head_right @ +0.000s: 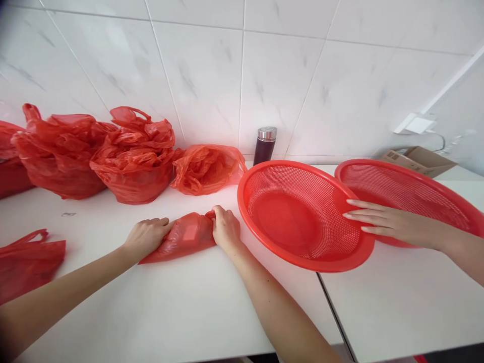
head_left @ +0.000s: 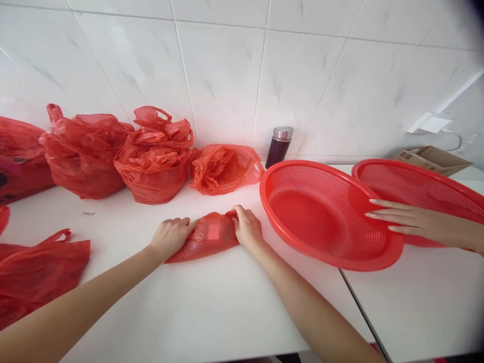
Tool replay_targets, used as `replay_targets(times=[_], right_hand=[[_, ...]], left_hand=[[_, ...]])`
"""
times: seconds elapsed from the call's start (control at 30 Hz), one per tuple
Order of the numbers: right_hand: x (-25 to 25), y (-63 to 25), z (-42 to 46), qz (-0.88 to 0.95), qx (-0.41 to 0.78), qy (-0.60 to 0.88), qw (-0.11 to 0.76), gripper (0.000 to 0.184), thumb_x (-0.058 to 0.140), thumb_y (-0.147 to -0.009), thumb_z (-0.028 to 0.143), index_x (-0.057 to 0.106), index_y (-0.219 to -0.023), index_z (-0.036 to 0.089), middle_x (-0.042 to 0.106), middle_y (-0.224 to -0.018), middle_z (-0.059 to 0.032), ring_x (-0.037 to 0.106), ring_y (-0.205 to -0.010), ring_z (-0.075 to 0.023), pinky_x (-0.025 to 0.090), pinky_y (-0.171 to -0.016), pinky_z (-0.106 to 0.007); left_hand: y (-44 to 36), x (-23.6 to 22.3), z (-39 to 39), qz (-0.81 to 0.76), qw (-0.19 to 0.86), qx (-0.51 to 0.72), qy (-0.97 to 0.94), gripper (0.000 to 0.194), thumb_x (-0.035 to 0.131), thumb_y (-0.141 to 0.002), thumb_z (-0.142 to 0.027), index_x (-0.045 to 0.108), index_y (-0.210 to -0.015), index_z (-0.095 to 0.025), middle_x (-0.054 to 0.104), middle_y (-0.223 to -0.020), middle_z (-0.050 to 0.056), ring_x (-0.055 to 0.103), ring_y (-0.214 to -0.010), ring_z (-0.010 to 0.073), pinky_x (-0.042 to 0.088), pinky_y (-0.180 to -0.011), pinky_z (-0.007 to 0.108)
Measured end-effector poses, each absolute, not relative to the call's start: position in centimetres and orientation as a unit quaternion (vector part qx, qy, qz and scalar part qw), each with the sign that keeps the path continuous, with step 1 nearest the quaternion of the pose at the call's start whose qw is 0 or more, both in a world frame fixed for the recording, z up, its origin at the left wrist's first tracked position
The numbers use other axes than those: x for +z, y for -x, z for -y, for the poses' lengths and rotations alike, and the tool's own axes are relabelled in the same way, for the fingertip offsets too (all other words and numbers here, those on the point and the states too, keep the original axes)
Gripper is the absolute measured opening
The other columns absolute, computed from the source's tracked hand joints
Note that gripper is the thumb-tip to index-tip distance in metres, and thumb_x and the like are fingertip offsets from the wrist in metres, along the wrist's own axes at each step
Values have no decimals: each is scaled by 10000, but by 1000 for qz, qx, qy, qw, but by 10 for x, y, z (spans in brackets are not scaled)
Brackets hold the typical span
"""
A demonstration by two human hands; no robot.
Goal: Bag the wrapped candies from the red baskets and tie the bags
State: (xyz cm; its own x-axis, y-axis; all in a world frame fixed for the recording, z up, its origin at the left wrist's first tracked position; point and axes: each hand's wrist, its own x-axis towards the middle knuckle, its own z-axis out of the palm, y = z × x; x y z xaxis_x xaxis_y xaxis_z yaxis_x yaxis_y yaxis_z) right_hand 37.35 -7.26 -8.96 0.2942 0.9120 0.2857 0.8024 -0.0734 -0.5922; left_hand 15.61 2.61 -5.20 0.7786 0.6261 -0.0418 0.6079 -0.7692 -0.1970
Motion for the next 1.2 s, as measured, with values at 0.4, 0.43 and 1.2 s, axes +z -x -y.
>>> replay_targets(times=[0.4, 0.43, 1.2], right_hand=[[-83, -377, 81, 778, 29, 559, 286, 754, 411, -760, -68, 482, -1401, 323, 357, -1531, 49, 433, -1224, -250, 410, -1002, -410], [-84, -377, 81, 799, 30, 535, 273, 756, 431, -751, -68, 493, -1395, 324, 370, -1523, 53, 403, -1270, -258, 399, -1023, -423], [-56, -410, 92, 291, 483, 432, 704, 275, 704, -698, 318, 725, -944, 197, 692, -867, -26, 655, -840, -154, 544, -839, -339]], left_hand=[[-158, -49, -25, 310, 106, 56, 943, 477, 356, -879, -74, 589, -1252, -258, 657, -850, 108, 644, -755, 260, 455, -658, 361], [-158, -49, -25, 311, 105, 56, 943, 496, 354, -880, -72, 573, -1279, -271, 655, -851, 104, 646, -756, 259, 454, -661, 359], [-94, 11, -8, 384, -577, -64, 718, 420, 415, -906, -546, 760, -861, -310, 721, -1071, 46, 611, -1133, 248, 467, -1034, 406]])
